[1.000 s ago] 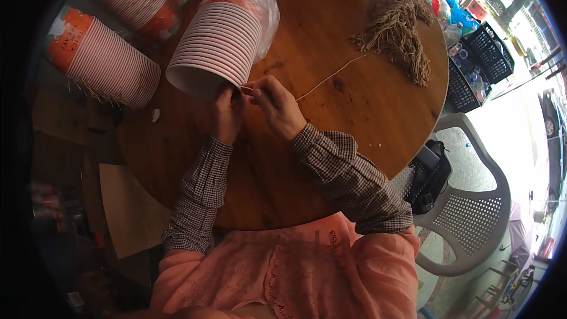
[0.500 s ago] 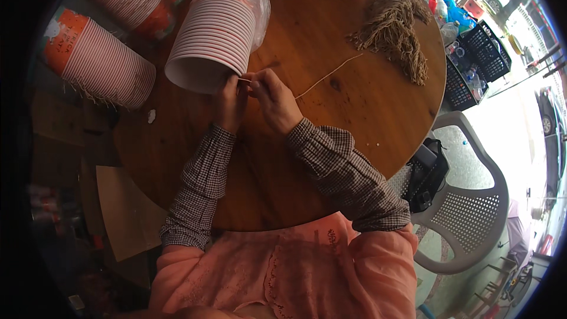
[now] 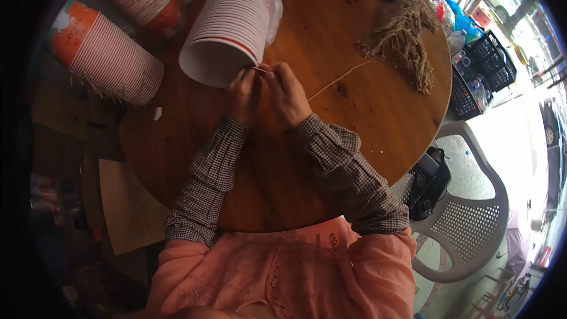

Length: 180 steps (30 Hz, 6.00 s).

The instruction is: Attaching thin white strings to small paper buckets.

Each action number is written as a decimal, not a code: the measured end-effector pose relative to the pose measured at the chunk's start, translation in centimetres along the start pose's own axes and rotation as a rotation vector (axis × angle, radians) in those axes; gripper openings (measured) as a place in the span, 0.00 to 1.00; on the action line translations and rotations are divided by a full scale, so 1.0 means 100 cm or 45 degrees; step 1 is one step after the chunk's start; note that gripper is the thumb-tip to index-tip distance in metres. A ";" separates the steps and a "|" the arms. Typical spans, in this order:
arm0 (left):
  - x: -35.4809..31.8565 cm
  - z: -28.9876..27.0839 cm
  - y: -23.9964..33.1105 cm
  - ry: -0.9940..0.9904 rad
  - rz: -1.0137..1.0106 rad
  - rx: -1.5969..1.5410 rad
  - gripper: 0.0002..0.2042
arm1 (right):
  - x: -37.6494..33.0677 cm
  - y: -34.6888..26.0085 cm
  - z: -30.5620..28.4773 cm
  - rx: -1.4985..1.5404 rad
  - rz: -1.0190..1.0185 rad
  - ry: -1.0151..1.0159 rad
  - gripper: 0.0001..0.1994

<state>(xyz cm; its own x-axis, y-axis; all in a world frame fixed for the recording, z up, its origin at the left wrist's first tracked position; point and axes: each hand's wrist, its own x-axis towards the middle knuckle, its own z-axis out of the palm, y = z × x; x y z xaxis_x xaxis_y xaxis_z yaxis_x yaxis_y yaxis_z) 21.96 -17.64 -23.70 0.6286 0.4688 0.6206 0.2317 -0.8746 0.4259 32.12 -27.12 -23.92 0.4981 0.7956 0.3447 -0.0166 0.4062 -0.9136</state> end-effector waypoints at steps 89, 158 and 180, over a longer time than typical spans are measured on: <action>-0.057 -0.142 0.051 0.080 -0.232 -0.128 0.05 | -0.083 -0.069 0.060 -0.666 -0.943 -0.539 0.09; -0.066 -0.165 0.012 -0.362 -0.402 -0.407 0.13 | -0.074 -0.083 0.044 -0.631 -0.929 -0.484 0.12; -0.088 -0.130 0.058 0.235 -0.518 -0.417 0.05 | -0.081 -0.069 0.058 -0.573 -0.926 -0.572 0.10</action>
<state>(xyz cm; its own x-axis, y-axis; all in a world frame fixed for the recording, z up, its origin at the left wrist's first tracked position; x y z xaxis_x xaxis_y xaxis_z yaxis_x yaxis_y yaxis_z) 8.15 -25.21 -18.13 0.3894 0.8006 0.4554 0.1671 -0.5476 0.8199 23.14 -33.75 -19.20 -0.1245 0.5531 0.8237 0.5453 0.7317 -0.4089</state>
